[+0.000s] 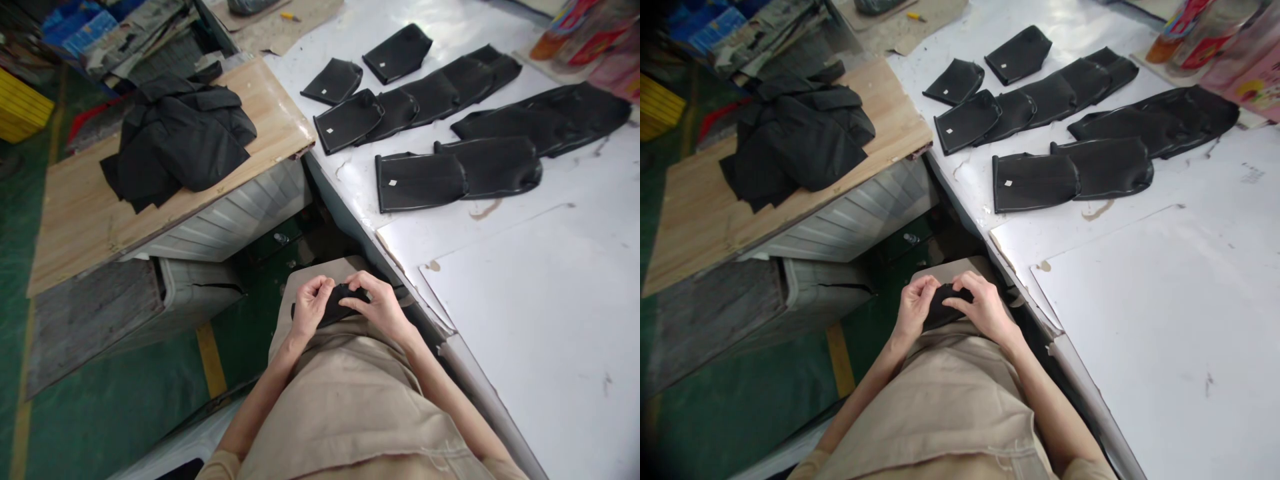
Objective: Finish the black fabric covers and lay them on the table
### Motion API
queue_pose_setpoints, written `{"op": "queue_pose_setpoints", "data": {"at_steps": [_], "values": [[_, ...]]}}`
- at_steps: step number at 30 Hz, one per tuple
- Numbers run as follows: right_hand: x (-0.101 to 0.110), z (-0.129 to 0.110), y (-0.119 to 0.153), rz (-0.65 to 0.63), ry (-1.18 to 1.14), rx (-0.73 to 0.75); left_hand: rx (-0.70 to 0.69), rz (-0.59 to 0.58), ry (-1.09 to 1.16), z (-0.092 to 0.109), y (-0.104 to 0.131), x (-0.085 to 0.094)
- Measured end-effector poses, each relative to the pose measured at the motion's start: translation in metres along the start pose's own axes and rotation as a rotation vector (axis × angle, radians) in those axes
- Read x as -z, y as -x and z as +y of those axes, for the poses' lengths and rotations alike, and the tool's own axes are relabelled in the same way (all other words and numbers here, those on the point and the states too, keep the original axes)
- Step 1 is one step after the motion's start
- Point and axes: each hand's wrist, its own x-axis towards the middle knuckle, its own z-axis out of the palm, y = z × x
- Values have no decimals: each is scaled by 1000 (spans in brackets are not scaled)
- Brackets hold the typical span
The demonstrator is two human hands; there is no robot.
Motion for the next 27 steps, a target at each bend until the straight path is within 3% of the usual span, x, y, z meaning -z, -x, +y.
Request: {"op": "queue_pose_setpoints", "data": {"at_steps": [11, 18, 23, 27], "values": [[-3, 2, 4, 33, 19, 73, 185, -58, 119, 0, -1, -5], [-3, 4, 3, 13, 19, 102, 189, -92, 75, -2, -2, -5], [1, 2, 4, -11, -26, 52, 197, -96, 54, -1, -2, -5], [7, 0, 1, -39, -129, -100, 205, -110, 37, -2, -1, -5]]}}
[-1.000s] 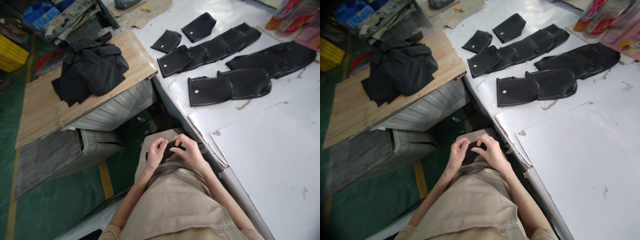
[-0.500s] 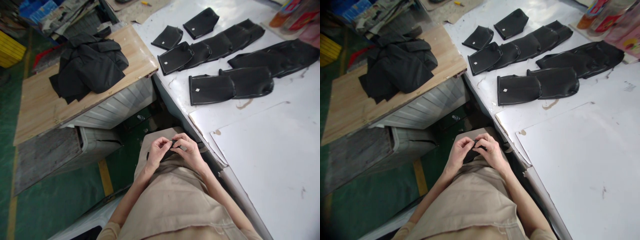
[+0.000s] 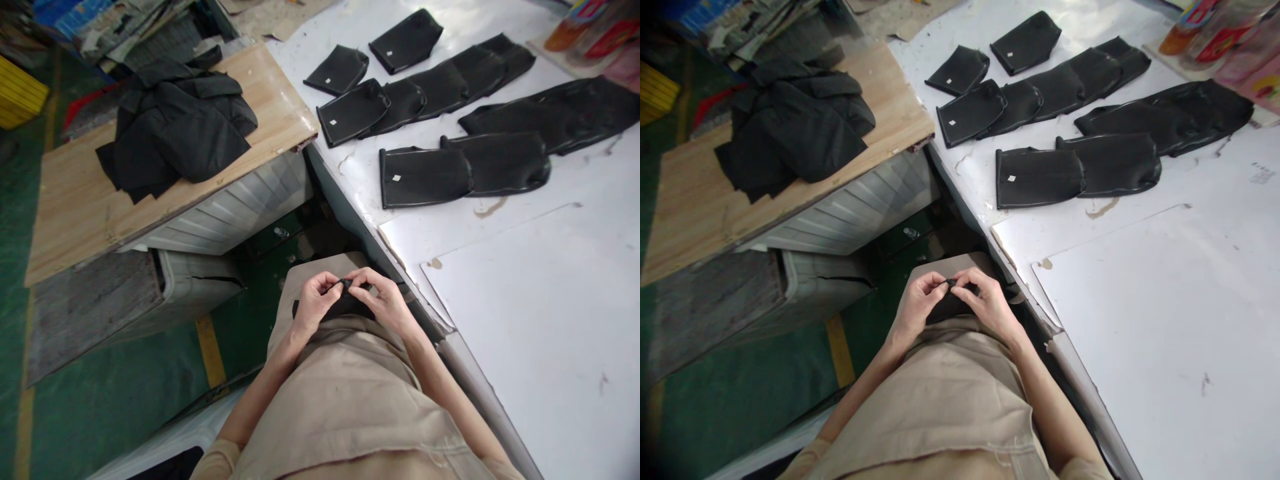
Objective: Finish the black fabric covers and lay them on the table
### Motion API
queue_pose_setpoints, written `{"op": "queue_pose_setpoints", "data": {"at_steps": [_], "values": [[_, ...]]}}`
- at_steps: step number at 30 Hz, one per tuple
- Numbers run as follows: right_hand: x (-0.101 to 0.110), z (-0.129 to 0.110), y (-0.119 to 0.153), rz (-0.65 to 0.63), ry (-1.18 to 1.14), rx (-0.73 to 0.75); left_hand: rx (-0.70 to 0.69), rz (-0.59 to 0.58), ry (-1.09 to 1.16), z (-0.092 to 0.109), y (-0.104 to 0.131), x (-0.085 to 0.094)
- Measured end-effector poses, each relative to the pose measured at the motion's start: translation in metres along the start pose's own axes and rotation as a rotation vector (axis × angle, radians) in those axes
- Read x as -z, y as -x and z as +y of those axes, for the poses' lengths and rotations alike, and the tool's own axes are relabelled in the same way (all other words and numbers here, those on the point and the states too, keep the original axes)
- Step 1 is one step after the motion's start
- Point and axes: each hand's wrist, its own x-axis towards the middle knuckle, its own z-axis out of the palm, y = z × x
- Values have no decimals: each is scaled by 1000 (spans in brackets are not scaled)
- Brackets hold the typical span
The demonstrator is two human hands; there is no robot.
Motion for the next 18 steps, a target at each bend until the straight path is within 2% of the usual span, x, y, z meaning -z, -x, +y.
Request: {"op": "queue_pose_setpoints", "data": {"at_steps": [4, 11, 18], "values": [[0, 1, -4, 59, -61, -111, 5, -12, 7, -1, 0, -2], [-6, 6, -5, 82, -67, -129, -26, 4, -21, -1, 1, -7], [-7, 8, -4, 113, -94, -175, 8, 4, -13, 0, 1, -8]]}}
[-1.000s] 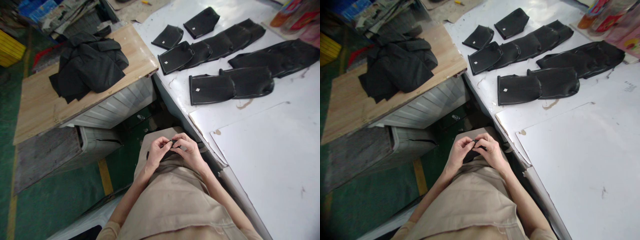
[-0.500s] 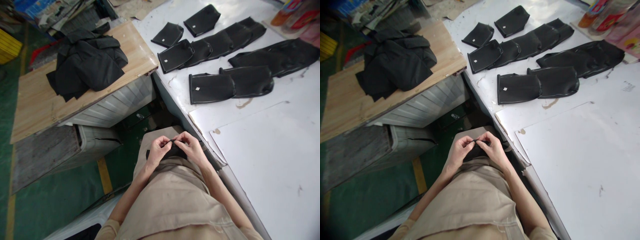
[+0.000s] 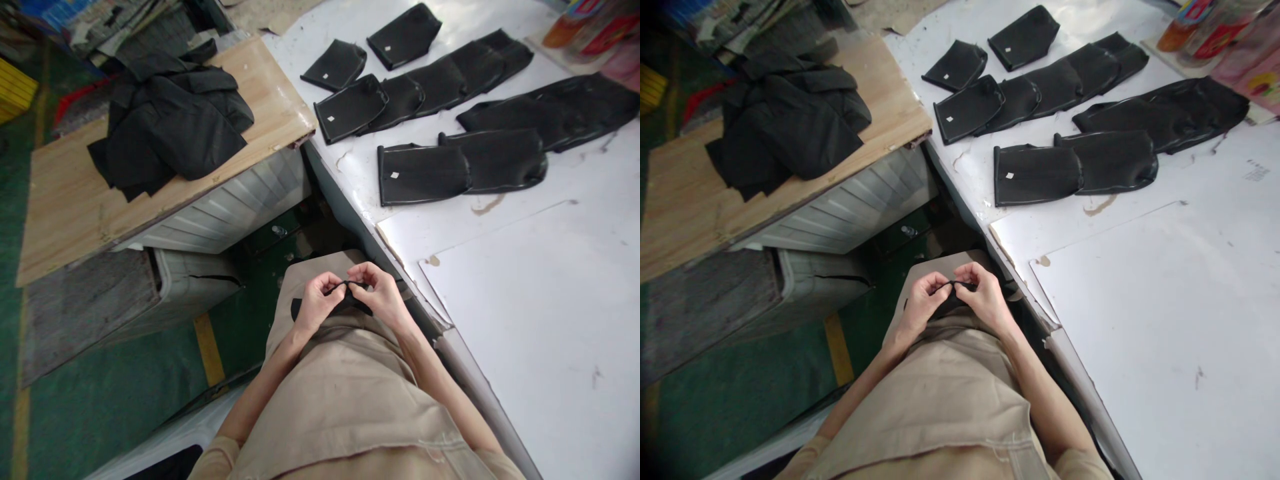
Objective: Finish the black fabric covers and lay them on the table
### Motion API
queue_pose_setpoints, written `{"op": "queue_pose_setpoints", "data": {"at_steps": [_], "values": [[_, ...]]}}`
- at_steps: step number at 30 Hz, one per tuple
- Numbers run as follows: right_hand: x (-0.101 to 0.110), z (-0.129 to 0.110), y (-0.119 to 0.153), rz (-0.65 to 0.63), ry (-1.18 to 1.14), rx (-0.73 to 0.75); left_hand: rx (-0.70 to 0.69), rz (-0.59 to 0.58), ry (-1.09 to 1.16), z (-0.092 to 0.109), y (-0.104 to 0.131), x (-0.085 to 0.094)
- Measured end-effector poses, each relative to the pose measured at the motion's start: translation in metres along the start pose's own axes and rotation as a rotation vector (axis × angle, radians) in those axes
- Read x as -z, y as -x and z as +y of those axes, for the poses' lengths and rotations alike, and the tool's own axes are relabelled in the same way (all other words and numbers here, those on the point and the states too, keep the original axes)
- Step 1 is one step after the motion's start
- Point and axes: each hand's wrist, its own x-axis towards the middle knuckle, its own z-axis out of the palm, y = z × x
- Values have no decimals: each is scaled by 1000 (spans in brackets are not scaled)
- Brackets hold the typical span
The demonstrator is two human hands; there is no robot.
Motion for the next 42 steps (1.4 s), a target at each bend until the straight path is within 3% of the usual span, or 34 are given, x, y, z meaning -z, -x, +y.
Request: {"op": "queue_pose_setpoints", "data": {"at_steps": [11, 26, 42], "values": [[7, -5, 0, -106, -42, -21, -14, -8, -16, -3, -1, 1], [-2, 2, 1, 26, 30, 17, 10, -3, -10, -1, -2, -2], [-3, -1, 4, 52, 82, 38, -15, 9, -31, 0, -2, -4]]}}
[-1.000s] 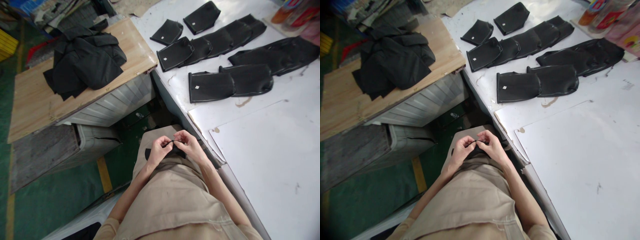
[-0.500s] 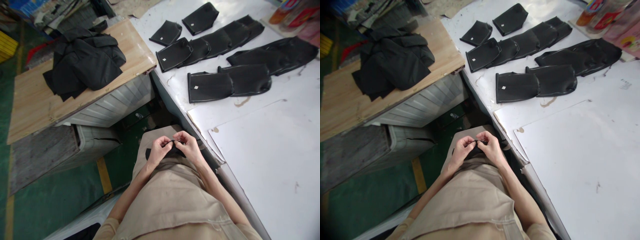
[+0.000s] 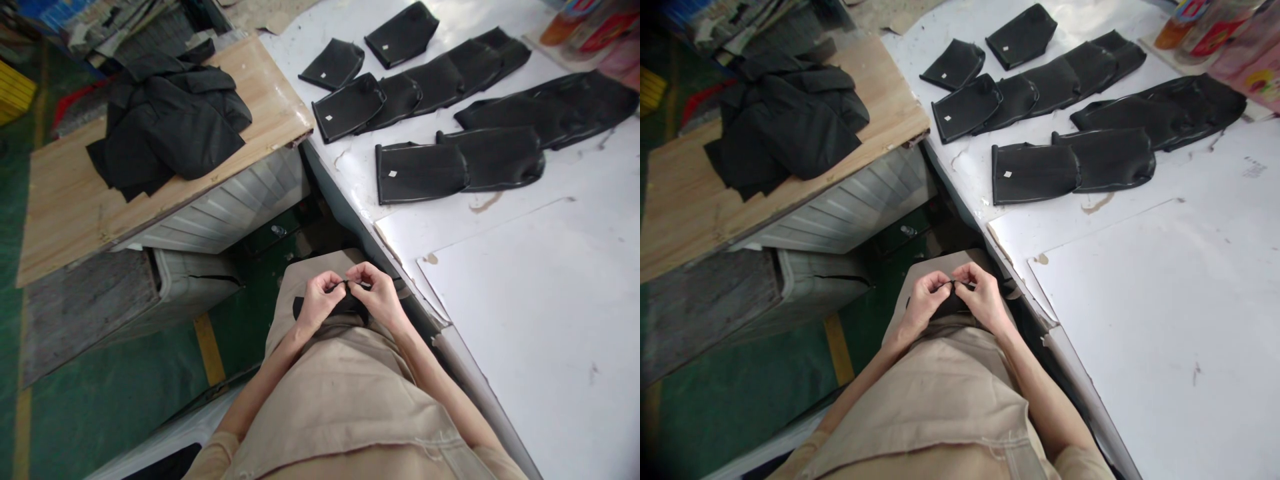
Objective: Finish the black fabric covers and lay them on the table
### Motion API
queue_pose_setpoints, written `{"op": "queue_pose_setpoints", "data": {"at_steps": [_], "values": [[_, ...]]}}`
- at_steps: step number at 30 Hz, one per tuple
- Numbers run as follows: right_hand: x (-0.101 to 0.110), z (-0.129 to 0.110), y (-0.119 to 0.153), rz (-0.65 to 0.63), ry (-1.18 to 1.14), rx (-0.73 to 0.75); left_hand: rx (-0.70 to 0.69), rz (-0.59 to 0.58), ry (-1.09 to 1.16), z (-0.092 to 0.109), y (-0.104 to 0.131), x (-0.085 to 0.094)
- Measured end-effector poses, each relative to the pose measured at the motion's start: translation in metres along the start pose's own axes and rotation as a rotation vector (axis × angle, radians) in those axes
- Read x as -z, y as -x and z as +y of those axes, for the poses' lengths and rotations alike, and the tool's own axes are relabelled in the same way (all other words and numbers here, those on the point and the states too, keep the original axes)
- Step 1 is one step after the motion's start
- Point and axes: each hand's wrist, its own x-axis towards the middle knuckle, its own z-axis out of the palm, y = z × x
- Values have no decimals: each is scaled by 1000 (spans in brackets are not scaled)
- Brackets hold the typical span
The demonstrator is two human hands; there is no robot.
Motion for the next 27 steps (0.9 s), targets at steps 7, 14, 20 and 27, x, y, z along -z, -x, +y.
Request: {"op": "queue_pose_setpoints", "data": {"at_steps": [7, 14, 20, 27], "values": [[22, -7, 5, -272, 23, 81, 1, 11, 51, -5, 0, 2], [15, -3, 11, -202, 120, 166, -21, 4, 45, -5, 1, 3], [9, 0, 10, -111, 39, 58, -29, -43, 6, -1, 2, 8], [8, 0, 9, -73, -49, 11, -52, -106, 4, -4, 3, 11]]}}
